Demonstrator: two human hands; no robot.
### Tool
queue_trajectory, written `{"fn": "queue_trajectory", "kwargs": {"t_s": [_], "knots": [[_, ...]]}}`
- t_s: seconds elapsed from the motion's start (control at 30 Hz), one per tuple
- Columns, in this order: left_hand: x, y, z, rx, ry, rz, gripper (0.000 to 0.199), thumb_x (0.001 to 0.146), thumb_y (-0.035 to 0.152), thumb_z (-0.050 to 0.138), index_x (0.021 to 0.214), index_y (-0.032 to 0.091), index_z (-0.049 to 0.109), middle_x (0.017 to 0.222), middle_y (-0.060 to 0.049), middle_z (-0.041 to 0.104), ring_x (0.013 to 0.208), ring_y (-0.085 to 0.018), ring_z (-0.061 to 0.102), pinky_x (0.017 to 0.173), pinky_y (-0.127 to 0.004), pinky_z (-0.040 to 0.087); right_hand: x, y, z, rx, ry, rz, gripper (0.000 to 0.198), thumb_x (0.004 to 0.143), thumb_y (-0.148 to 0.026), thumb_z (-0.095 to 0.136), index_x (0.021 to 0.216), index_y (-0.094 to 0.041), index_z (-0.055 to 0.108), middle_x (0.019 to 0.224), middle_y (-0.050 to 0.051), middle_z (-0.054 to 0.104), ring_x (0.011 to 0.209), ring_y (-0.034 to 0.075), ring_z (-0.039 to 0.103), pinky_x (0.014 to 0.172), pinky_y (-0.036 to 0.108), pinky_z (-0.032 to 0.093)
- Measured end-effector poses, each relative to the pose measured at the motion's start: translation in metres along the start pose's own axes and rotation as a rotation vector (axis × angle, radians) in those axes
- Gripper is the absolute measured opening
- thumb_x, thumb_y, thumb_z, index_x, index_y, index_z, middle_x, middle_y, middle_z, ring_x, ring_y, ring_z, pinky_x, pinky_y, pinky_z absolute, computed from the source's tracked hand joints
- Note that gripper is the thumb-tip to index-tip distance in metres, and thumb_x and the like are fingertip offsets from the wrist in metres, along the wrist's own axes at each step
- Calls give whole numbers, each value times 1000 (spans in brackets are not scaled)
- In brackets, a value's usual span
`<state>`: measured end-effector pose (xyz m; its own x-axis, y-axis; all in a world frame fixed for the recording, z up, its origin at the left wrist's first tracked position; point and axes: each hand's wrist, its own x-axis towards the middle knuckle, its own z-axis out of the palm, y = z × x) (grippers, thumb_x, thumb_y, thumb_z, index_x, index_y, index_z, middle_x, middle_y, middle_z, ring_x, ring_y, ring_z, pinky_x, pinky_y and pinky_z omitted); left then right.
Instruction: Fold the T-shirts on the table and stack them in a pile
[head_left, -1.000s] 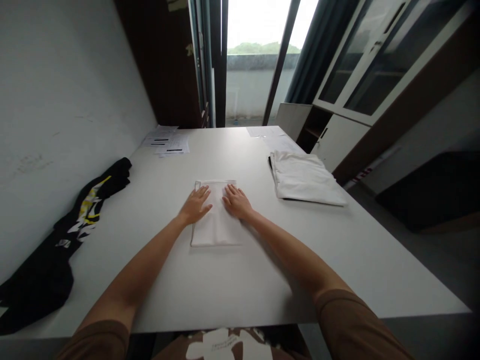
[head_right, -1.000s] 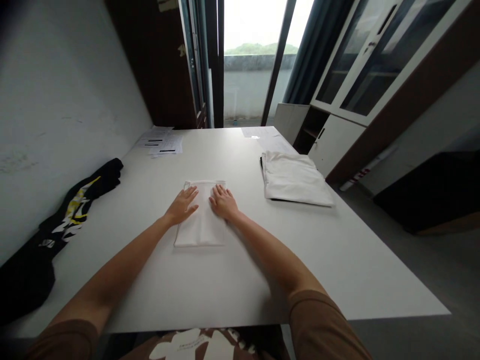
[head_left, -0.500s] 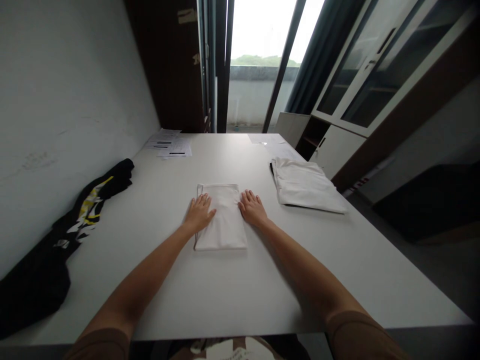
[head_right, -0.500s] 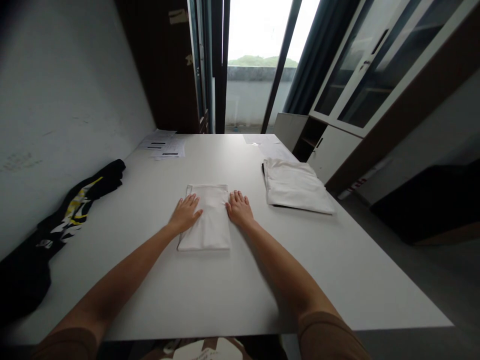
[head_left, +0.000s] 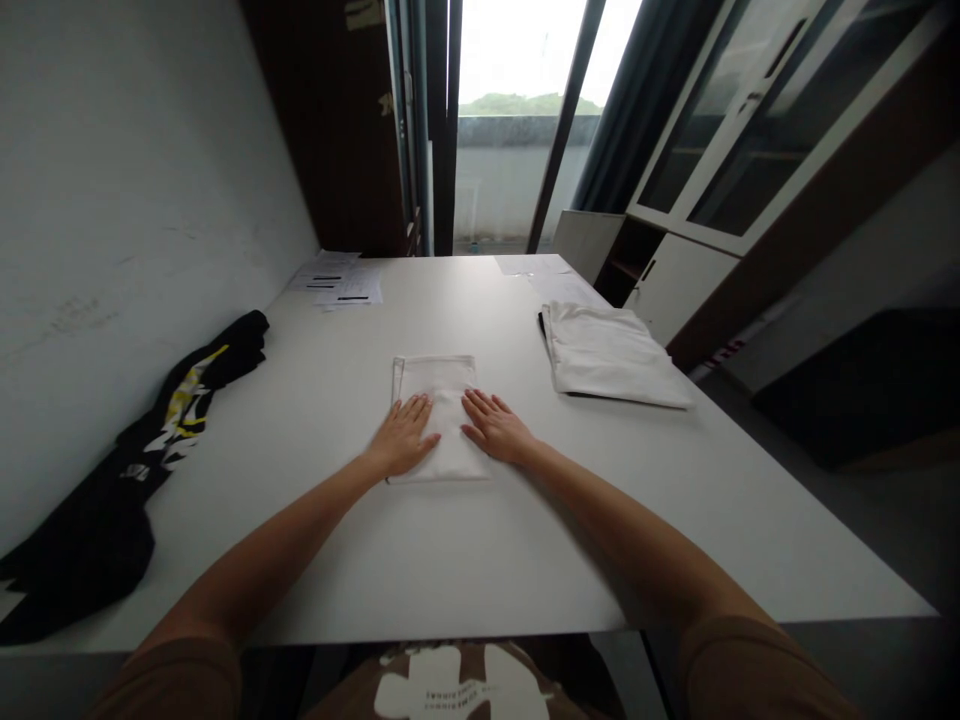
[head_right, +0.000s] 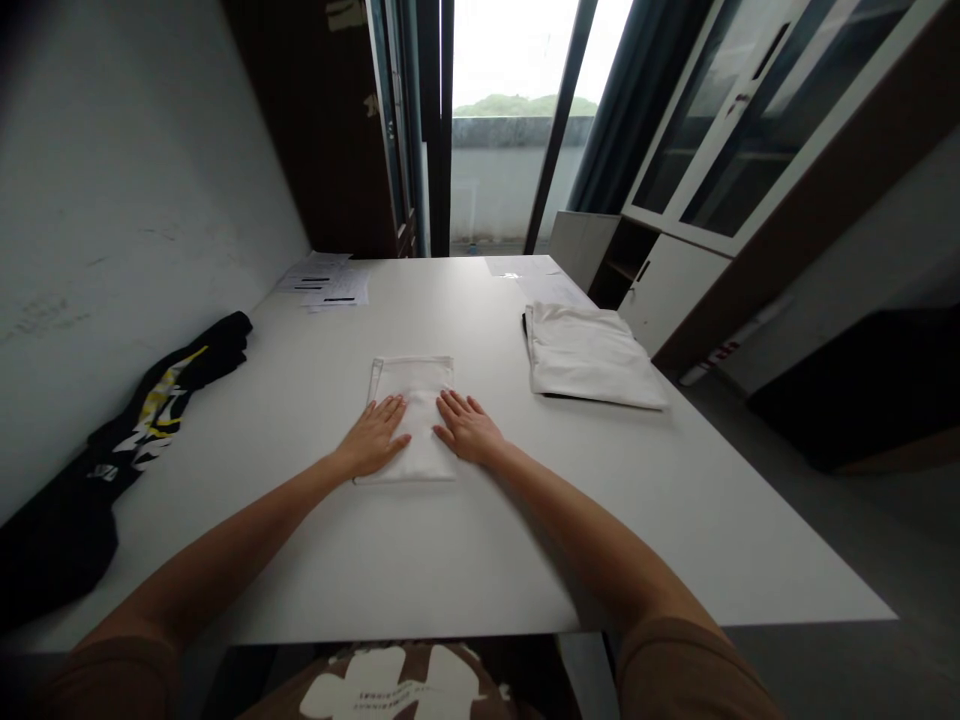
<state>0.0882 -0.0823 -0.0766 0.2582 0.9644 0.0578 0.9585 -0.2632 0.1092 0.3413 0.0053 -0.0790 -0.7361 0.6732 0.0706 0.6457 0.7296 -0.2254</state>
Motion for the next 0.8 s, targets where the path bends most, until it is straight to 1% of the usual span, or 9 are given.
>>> {"fn": "queue_trajectory", "kwargs": {"t_s": [0.07,0.13,0.23,0.33,0.4,0.53,0.67,0.73,0.8], "knots": [[-14,1,0,12,18,-4,71,104,55,33,163,15,27,169,-13,22,158,-27,16,128,-47,10,-7,-4,-2,-4,27,70,73,105,-59,30,162,-14,32,168,12,22,157,26,17,128,48,18],[-28,4,1,18,45,-4,77,102,61,34,162,13,27,169,-14,21,158,-28,15,128,-47,10,-14,-16,-3,1,73,105,77,104,-62,30,161,-11,32,167,14,25,157,26,18,128,48,18],[-42,6,2,18,81,-18,88,99,71,35,163,11,26,169,-17,21,158,-30,15,128,-48,10,-22,-43,0,13,99,43,82,102,-67,31,163,-12,29,168,14,24,157,26,16,128,46,18],[-44,6,2,15,74,-36,95,95,77,36,163,12,24,169,-17,20,158,-32,15,128,-50,9,-27,-63,5,9,53,-3,83,101,-69,30,163,-13,28,169,13,21,157,27,16,128,46,16],[-41,3,1,7,39,-28,102,91,82,38,164,12,22,170,-17,18,158,-32,14,128,-51,8,-28,-65,7,-4,27,17,87,101,-71,30,163,-11,26,169,14,19,157,28,15,128,48,15],[-38,-5,-6,-21,-41,0,113,85,88,41,165,13,18,171,-18,12,158,-34,9,127,-53,8,-24,-47,2,-21,0,84,94,97,-76,34,163,-10,27,169,16,18,157,30,14,127,50,13],[-38,-16,-15,-46,-117,61,119,80,91,45,166,15,15,171,-17,7,158,-36,6,126,-55,6,-24,-38,-6,-41,59,182,87,100,-69,39,162,-9,28,168,18,22,157,31,16,127,52,14],[-39,-21,-18,-56,-140,88,121,78,91,49,166,17,12,171,-17,5,158,-36,5,126,-55,6,-25,-44,-7,-47,108,127,84,101,-64,40,163,-9,27,168,17,21,158,30,13,127,51,13],[-39,-22,-18,-65,-134,103,123,77,90,51,167,18,9,171,-16,4,158,-36,4,126,-55,7,-26,-55,-5,-29,116,14,85,100,-65,42,164,-10,25,169,16,18,158,29,12,128,49,11]]}}
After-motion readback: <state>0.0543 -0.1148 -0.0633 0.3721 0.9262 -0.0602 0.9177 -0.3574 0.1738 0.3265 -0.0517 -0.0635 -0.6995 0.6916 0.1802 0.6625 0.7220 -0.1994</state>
